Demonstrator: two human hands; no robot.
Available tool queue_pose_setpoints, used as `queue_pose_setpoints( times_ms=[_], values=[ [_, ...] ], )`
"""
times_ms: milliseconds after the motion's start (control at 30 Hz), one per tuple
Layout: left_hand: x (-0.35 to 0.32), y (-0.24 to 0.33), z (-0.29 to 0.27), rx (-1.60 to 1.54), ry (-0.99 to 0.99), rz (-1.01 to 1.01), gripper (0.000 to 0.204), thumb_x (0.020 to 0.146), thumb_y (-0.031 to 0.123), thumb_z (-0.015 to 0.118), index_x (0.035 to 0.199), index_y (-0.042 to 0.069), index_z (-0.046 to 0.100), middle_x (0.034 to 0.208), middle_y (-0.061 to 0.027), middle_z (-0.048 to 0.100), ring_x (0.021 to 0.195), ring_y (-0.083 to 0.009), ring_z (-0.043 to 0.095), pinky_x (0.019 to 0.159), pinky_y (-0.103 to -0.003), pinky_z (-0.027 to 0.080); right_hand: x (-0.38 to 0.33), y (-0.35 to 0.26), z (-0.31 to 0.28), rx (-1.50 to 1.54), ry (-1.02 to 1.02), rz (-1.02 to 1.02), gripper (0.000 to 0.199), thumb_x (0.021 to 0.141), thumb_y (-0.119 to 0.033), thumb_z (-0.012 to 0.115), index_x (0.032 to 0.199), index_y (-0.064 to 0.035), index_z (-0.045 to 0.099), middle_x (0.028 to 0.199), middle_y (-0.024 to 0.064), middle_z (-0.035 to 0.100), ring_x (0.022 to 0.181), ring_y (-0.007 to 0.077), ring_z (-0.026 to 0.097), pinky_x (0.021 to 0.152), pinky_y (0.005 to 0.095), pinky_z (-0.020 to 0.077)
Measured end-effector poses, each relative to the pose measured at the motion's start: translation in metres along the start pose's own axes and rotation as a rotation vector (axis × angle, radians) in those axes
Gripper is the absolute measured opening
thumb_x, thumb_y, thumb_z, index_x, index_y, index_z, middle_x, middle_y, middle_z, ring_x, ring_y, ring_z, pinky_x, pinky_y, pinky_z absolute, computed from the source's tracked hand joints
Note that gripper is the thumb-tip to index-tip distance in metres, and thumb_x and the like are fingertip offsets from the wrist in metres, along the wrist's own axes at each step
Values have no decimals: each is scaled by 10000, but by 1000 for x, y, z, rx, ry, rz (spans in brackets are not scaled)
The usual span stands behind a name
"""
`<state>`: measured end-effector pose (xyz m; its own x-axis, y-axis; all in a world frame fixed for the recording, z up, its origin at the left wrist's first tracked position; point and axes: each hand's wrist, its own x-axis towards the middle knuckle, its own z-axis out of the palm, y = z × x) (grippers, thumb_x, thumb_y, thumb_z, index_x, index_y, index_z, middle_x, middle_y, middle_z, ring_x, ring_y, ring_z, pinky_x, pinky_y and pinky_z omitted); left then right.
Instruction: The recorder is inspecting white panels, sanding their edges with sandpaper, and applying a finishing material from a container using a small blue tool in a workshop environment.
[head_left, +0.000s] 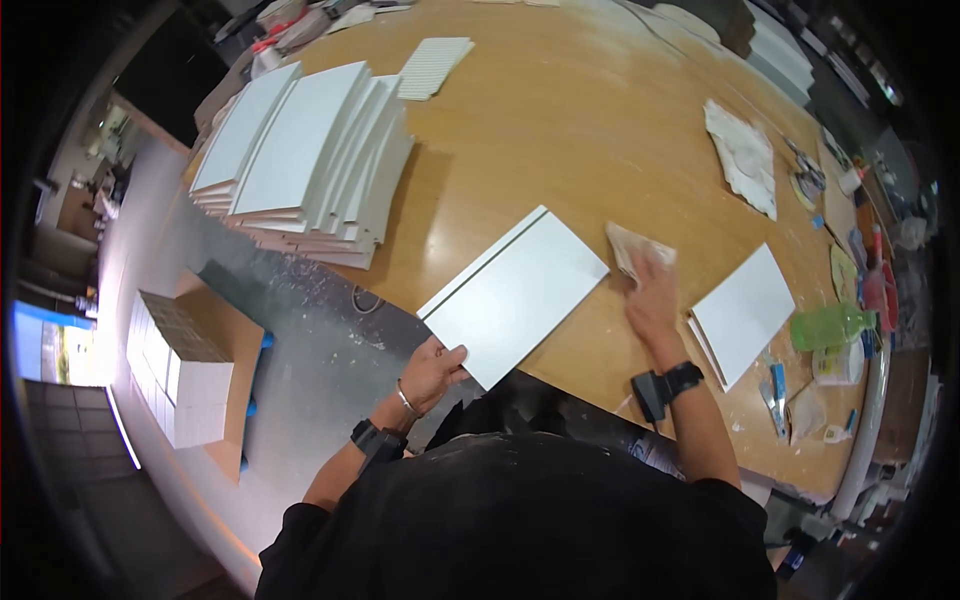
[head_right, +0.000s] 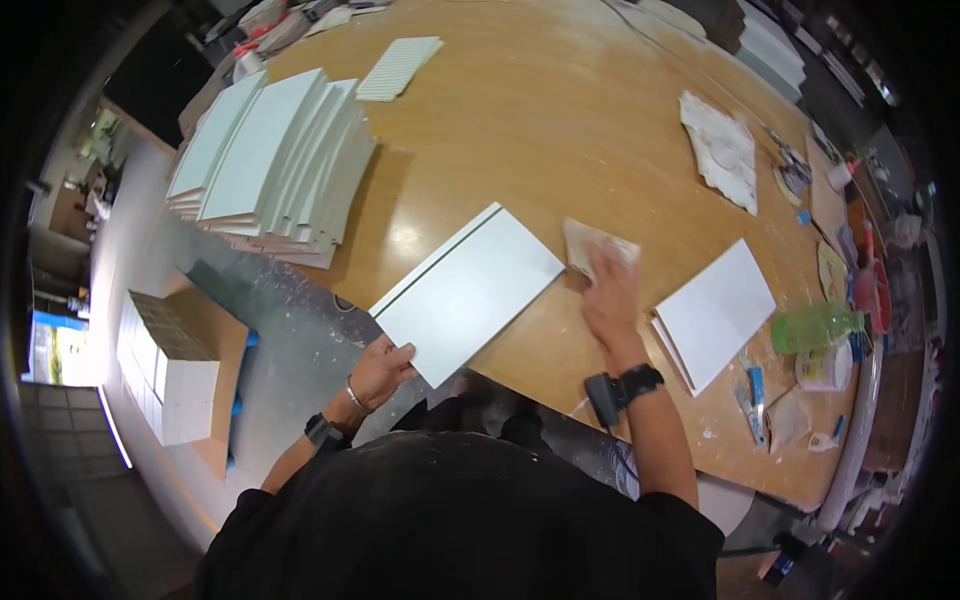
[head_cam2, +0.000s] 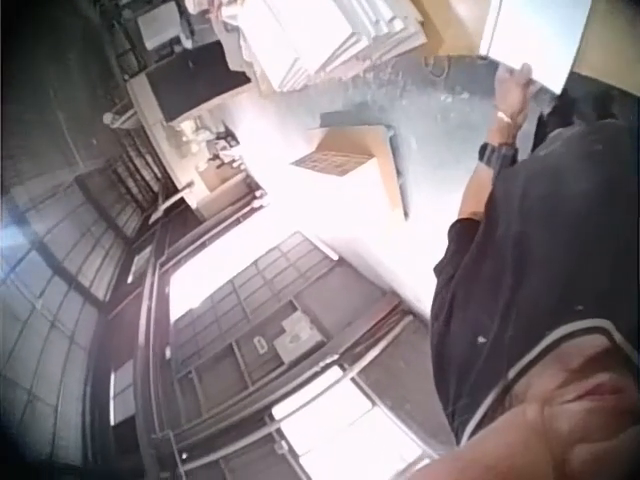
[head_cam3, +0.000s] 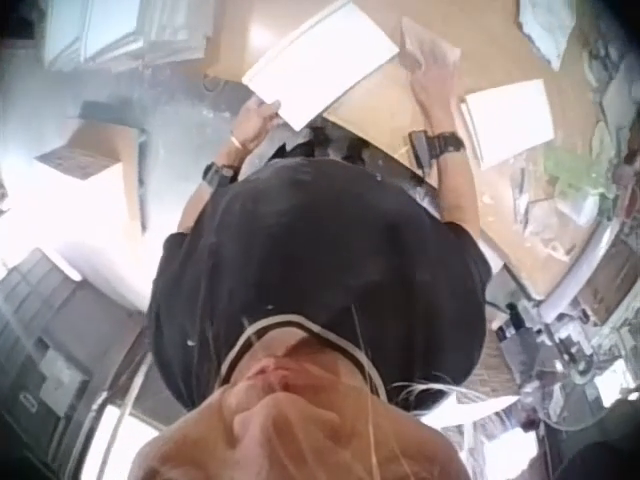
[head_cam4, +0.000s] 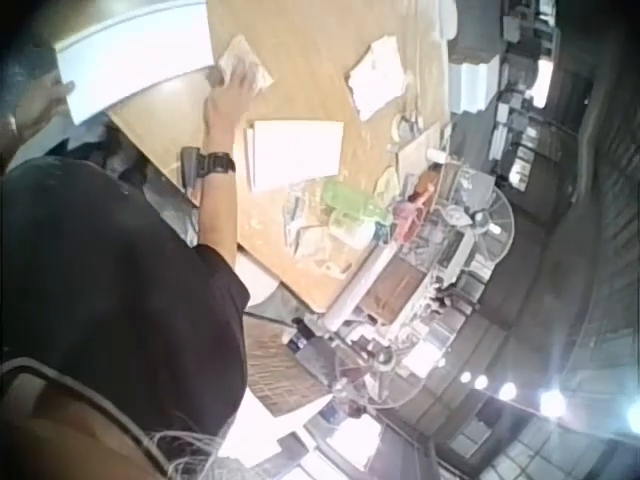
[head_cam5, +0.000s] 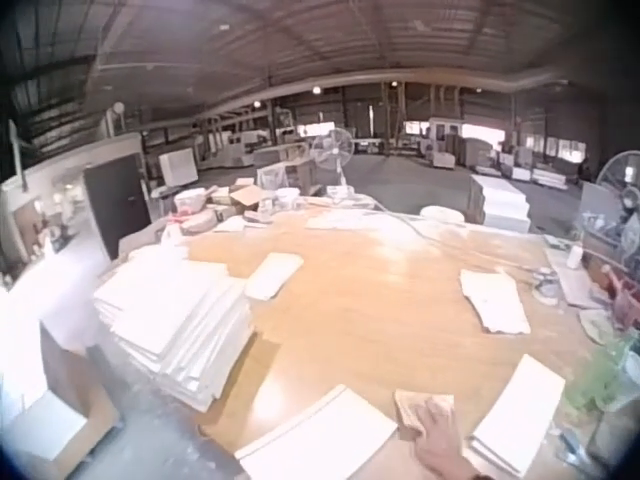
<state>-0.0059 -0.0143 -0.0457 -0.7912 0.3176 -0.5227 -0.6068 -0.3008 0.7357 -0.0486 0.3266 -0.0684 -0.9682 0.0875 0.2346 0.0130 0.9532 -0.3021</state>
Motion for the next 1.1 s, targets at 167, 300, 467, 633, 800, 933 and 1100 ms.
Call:
queue_pose_setpoints(
  times_ms=[167, 300, 467, 633, 800, 933, 1100],
  values=[
    [-22, 57, 6, 151, 34, 221, 359, 833, 66, 519, 1162, -13, 397, 1080, -97, 535, 947, -172, 563, 791, -310, 486, -15, 7, -5, -80, -56, 66, 461, 810, -175, 504, 1260, -145, 410, 1339, 106, 362, 1218, 274, 342, 1040, 449, 172],
    [-36, 98, 15, 53, -34, 411, 398, 823, 63, 525, 1186, -22, 385, 1119, -95, 522, 982, -188, 546, 809, -326, 468, -18, 5, -7, -42, 4, 39, 435, 828, -188, 495, 1254, -143, 418, 1338, 111, 361, 1210, 280, 349, 1036, 451, 178],
    [-42, 140, 21, -53, -27, 571, 340, 855, 93, 508, 1158, -20, 402, 1051, -101, 546, 919, -187, 578, 757, -319, 508, -20, 4, 0, -63, 15, 45, 425, 818, -188, 508, 1236, -160, 439, 1321, 111, 384, 1188, 288, 376, 1028, 447, 195],
    [-54, 228, 0, -47, 79, 718, 339, 875, 114, 486, 1168, -29, 395, 1091, -121, 534, 977, -224, 561, 805, -341, 503, -15, 2, -6, -36, 22, 78, 430, 801, -183, 518, 1225, -181, 447, 1320, 94, 389, 1185, 283, 378, 1025, 461, 197],
    [-26, 253, -54, -9, 352, 604, 267, 898, 213, 458, 1034, -17, 476, 900, -109, 587, 784, -198, 616, 627, -306, 552, -8, 1, 5, -20, 0, 97, 437, 796, -204, 527, 1226, -180, 447, 1334, 81, 372, 1202, 273, 363, 1030, 460, 184],
    [-29, 250, -80, 526, 711, 362, 446, 859, 471, 443, 703, 57, 494, 519, -48, 496, 434, -147, 522, 392, -252, 443, -12, 4, -2, -9, 39, 72, 410, 793, -193, 540, 1195, -151, 473, 1302, 100, 407, 1185, 280, 379, 1008, 460, 217],
    [-13, 185, -52, 579, 292, 478, 457, 902, 435, 388, 592, 100, 409, 405, -21, 383, 305, -127, 372, 309, -258, 360, -25, 15, -18, 224, -6, 289, 346, 847, -220, 485, 1153, -59, 506, 1194, 178, 483, 1103, 323, 440, 974, 432, 295]
  ],
)
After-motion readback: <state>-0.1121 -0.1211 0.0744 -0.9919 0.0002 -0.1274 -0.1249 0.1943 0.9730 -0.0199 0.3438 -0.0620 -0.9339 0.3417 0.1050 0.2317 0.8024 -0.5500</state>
